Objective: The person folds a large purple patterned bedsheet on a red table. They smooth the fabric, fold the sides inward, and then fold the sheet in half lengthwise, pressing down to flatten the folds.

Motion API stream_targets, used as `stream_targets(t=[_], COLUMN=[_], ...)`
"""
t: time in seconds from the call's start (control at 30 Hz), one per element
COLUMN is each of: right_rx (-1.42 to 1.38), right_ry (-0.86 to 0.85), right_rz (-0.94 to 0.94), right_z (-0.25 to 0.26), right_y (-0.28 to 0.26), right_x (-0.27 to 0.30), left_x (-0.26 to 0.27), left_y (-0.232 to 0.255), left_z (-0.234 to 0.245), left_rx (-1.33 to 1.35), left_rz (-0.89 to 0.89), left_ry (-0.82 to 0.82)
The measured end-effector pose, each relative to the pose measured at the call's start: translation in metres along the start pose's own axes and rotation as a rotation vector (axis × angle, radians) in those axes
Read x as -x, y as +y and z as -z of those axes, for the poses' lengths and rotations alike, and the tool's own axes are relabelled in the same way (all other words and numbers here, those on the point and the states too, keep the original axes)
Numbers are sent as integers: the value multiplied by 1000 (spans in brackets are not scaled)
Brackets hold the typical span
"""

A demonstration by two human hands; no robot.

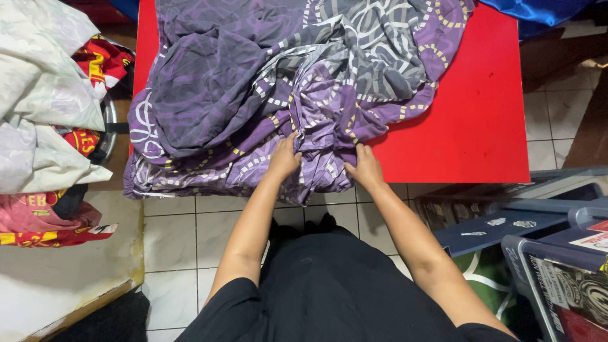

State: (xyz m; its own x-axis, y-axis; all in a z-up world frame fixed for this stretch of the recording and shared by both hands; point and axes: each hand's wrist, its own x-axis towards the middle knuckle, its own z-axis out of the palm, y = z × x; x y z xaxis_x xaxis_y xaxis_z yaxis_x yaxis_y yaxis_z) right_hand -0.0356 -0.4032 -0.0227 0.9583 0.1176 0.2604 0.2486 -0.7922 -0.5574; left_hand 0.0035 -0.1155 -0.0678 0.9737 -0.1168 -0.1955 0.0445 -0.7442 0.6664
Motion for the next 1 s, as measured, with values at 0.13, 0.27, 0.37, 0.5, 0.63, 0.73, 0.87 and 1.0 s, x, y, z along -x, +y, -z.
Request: stream_targets(t=[0.13, 0.27, 0.37, 0.5, 0.63, 0.73, 0.87, 1.0], right_rx=[-164, -250, -8, 131, 220, 262, 347, -26], right_ry=[139, 500, 361, 234, 338, 81, -113, 470], right_rz=[-263, -549, -636, -618, -435, -508, -523, -388], right_z=[24, 87, 112, 109, 94, 83, 83, 113], right_y=[20, 58, 72, 68, 45, 31, 47, 82], right_x=[3, 56, 106, 120, 78, 46, 26, 45], left_x=[8, 16, 16, 12, 11, 14, 17, 14], left_y=[20, 35, 39, 46, 52, 52, 54, 56], left_z=[1, 9, 13, 12, 9, 7, 5, 5], left_rx=[-128, -211, -248, -273, -313, -329, -331, -334], left_rz=[110, 85, 103, 141, 187, 200, 196, 224], left_ry=[-62, -94, -121, -161, -199, -204, -185, -205])
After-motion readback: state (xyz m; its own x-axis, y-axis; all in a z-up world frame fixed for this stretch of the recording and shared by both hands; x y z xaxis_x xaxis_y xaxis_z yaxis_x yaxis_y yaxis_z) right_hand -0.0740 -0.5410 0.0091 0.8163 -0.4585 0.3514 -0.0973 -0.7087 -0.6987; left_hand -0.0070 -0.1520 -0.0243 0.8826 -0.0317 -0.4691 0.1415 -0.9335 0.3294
